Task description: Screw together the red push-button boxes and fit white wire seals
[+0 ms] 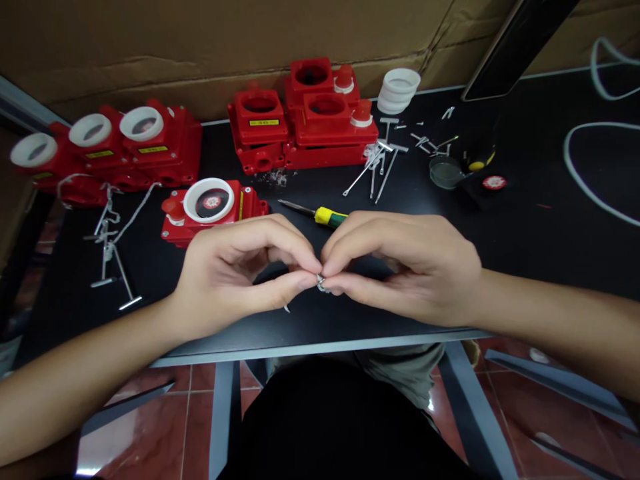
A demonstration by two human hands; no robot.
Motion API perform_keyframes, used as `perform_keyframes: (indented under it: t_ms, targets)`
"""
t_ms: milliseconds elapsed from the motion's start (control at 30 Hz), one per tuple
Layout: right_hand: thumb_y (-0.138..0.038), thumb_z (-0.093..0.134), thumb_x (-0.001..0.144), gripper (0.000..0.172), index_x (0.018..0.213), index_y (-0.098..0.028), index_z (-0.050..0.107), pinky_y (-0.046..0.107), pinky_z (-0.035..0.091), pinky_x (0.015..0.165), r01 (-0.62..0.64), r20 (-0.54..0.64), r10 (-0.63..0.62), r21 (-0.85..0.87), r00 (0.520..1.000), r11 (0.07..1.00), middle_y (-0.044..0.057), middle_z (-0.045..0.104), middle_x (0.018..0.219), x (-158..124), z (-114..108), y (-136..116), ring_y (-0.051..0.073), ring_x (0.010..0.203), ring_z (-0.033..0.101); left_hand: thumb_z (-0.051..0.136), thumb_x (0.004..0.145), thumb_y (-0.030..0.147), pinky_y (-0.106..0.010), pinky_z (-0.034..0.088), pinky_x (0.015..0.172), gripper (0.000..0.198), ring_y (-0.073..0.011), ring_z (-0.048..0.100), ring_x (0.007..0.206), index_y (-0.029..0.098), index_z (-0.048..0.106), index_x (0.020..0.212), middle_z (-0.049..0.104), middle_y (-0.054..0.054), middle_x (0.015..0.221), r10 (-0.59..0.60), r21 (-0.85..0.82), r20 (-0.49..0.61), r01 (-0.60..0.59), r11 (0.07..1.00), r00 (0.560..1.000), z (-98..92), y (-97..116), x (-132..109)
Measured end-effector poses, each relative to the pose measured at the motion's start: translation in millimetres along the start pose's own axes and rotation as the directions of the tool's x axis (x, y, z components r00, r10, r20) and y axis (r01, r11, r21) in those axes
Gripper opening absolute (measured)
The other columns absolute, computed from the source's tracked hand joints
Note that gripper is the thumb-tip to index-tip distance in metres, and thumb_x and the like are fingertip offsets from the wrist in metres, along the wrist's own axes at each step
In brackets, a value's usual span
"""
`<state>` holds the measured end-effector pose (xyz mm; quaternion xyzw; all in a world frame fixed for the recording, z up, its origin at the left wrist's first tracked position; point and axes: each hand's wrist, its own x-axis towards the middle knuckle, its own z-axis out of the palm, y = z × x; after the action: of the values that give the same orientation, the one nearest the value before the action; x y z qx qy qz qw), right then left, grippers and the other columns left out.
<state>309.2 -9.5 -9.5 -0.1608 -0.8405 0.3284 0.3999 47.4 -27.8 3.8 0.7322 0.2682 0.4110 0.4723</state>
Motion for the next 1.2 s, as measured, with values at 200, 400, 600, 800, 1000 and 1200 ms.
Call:
perform_keyframes:
  t_ms: [200, 400, 600, 800, 1000, 1200]
  targets:
    - [-0.023, 0.089, 0.108, 0.015, 0.114, -0.016, 0.076, 0.02, 0.069, 0.079, -0.063, -0.046, 0.068, 0.104, 0.997, 0.993, 0.003, 0.085, 0.103, -3, 3, 6, 0.01, 0.083, 0.082, 0.093, 0.107, 0.03, -0.025, 0.071, 0.078, 0.014, -0.0188, 0.084, 0.086, 0.021, 0.085, 0.1, 0.084, -0.007, 0.098, -0.144, -0.027, 0.038, 0.145, 0.989, 0.989, -2.3, 1, 2]
    - [-0.021, 0.089, 0.108, 0.012, 0.113, -0.017, 0.078, 0.023, 0.07, 0.082, -0.065, -0.036, 0.068, 0.075, 0.997, 0.995, 0.002, 0.086, 0.104, -2, 5, 6, 0.011, 0.085, 0.082, 0.093, 0.108, 0.031, -0.024, 0.07, 0.074, 0.016, -0.0176, 0.082, 0.082, 0.019, 0.085, 0.102, 0.086, -0.007, 0.095, -0.209, -0.048, 0.106, 0.215, 0.975, 0.972, -4.1, -1, 4]
    - [-0.031, 0.084, 0.113, 0.013, 0.117, -0.02, 0.077, 0.026, 0.066, 0.078, -0.035, 0.029, 0.036, -0.03, 0.999, 0.999, 0.002, 0.086, 0.107, 5, -13, 9, 0.012, 0.086, 0.08, 0.089, 0.112, 0.036, -0.023, 0.067, 0.071, 0.022, -0.0151, 0.077, 0.076, 0.018, 0.083, 0.1, 0.081, -0.005, 0.089, -0.17, -0.016, 0.052, 0.171, 0.985, 0.984, -3.8, -4, 3]
    - [-0.025, 0.05, 0.12, 0.028, 0.124, -0.02, 0.077, 0.043, 0.063, 0.099, -0.101, 0.084, 0.169, -0.521, 0.982, 0.848, 0.013, 0.081, 0.12, 10, -45, 28, 0.028, 0.11, 0.08, 0.087, 0.113, 0.037, -0.023, 0.065, 0.07, 0.023, -0.0136, 0.073, 0.072, 0.02, 0.079, 0.1, 0.075, -0.002, 0.087, -0.146, 0.011, -0.106, 0.148, 0.989, 0.984, -0.9, -3, 0]
    - [-0.042, 0.067, 0.114, 0.032, 0.125, -0.013, 0.078, 0.046, 0.062, 0.093, -0.07, 0.253, 0.356, -0.721, 0.899, 0.689, 0.019, 0.078, 0.121, 3, -25, 39, 0.036, 0.113, 0.074, 0.091, 0.11, 0.038, -0.026, 0.066, 0.067, 0.023, -0.0137, 0.074, 0.072, 0.021, 0.079, 0.1, 0.075, -0.002, 0.093, -0.036, 0.1, -0.224, 0.06, 0.993, 0.974, -1.9, -4, -2]
    - [-0.027, 0.072, 0.107, 0.014, 0.116, -0.017, 0.076, 0.036, 0.051, 0.068, -0.081, 0.062, 0.172, -0.693, 0.983, 0.716, 0.011, 0.081, 0.103, 4, -55, 44, 0.021, 0.077, 0.07, 0.088, 0.113, 0.038, -0.026, 0.066, 0.069, 0.023, -0.0119, 0.073, 0.073, 0.023, 0.078, 0.1, 0.072, -0.001, 0.094, 0.025, 0.122, -0.321, 0.016, 0.992, 0.947, -3.5, -1, -1]
